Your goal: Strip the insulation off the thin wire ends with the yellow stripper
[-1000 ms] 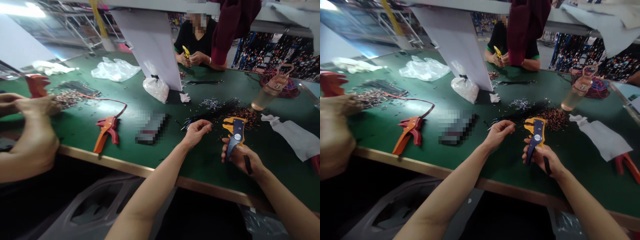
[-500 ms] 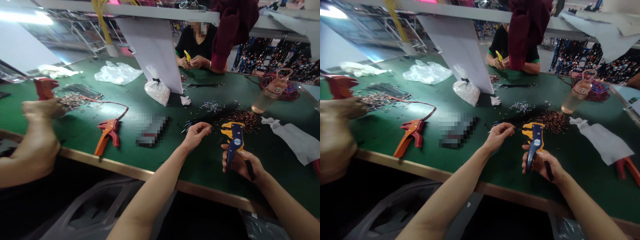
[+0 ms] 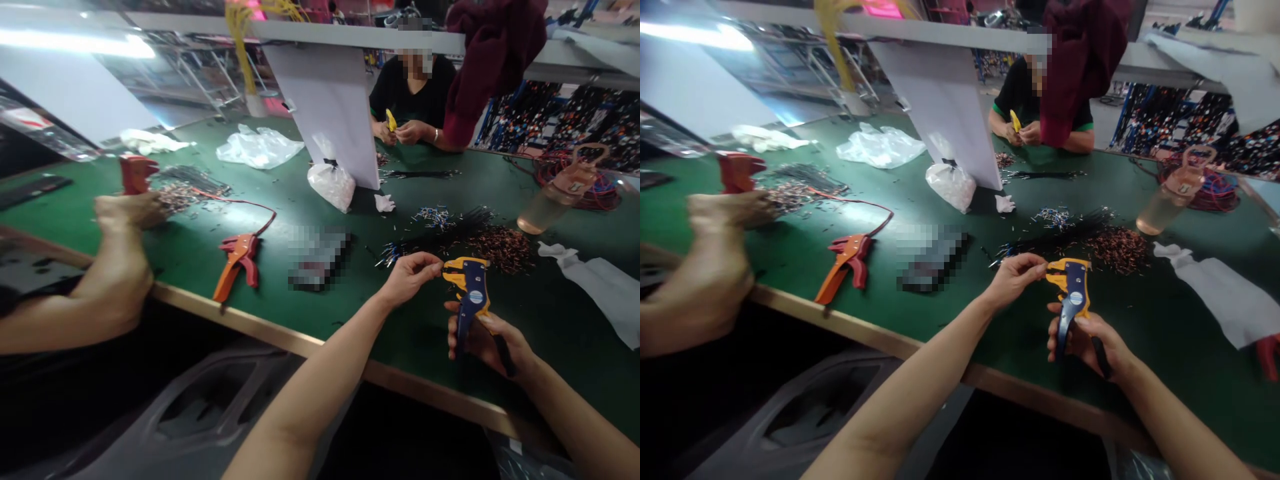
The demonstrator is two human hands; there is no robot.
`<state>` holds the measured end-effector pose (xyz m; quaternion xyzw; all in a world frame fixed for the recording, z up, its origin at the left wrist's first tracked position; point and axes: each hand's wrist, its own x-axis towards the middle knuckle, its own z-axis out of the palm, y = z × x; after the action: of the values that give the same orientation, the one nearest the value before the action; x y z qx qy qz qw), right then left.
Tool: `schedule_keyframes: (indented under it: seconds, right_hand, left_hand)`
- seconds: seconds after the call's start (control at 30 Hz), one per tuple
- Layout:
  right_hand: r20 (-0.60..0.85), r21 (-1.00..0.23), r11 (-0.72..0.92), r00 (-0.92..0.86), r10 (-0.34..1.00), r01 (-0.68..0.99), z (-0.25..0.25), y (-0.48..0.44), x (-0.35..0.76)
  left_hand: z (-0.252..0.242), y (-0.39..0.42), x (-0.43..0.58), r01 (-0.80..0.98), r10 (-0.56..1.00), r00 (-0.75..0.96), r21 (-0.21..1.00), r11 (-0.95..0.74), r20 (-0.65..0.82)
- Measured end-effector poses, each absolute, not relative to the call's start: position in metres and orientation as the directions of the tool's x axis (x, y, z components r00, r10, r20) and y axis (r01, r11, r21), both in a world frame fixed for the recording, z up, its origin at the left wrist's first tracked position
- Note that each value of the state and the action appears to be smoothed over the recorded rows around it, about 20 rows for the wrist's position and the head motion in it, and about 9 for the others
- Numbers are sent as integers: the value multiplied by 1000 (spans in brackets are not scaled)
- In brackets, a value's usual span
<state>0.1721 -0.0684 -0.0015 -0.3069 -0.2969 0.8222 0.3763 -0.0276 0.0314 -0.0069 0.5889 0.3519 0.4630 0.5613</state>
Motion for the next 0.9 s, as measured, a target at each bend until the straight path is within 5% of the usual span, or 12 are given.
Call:
schedule_keyframes:
  seconds: [0.47, 0.9]
  right_hand:
    - [-487, -761, -541, -237, 841, -358, 22, -79, 154]
    - [-506, -753, -554, -226, 832, -356, 13, -77, 162]
  left_hand:
    - [-16, 35, -23, -184, 912, 394, 982, -45, 115]
    - [-19, 35, -21, -214, 901, 419, 976, -25, 115]
